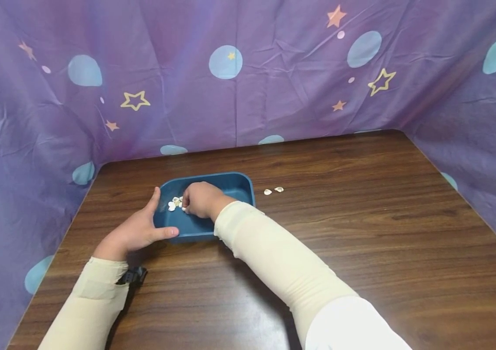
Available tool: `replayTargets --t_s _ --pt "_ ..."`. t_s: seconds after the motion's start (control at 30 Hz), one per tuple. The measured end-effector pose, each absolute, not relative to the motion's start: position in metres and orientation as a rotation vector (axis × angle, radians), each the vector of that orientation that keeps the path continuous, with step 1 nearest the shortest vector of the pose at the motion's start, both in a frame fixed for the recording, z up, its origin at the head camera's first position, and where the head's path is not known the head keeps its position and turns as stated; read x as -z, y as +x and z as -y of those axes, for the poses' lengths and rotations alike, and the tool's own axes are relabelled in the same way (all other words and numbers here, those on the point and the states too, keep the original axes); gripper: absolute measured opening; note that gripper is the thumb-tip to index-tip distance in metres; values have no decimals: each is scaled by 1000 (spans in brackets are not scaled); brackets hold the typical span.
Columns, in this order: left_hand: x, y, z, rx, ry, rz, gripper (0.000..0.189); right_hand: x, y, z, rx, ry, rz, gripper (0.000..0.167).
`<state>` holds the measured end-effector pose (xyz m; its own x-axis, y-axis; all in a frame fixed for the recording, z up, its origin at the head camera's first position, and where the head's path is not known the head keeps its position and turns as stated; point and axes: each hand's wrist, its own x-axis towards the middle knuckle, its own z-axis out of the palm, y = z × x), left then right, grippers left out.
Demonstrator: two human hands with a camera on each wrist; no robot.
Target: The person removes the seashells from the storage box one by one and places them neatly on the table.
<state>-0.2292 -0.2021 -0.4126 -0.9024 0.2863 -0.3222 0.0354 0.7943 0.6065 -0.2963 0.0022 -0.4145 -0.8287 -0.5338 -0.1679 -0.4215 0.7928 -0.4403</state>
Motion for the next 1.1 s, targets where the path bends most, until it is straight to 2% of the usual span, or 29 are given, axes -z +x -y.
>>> replayTargets --t_s 0.47,0.9,1.1 --pt "417 -230 198 -857 250 -2589 135 396 -296 -32 884 -725 -2687 14" --pt "414 -228 198 -850 223 -2601 137 359 -293 -98 1091 -698 -2747 13" --pt "414 -226 199 -855 256 -2598 136 358 -298 -141 1119 -601 -2823 13"
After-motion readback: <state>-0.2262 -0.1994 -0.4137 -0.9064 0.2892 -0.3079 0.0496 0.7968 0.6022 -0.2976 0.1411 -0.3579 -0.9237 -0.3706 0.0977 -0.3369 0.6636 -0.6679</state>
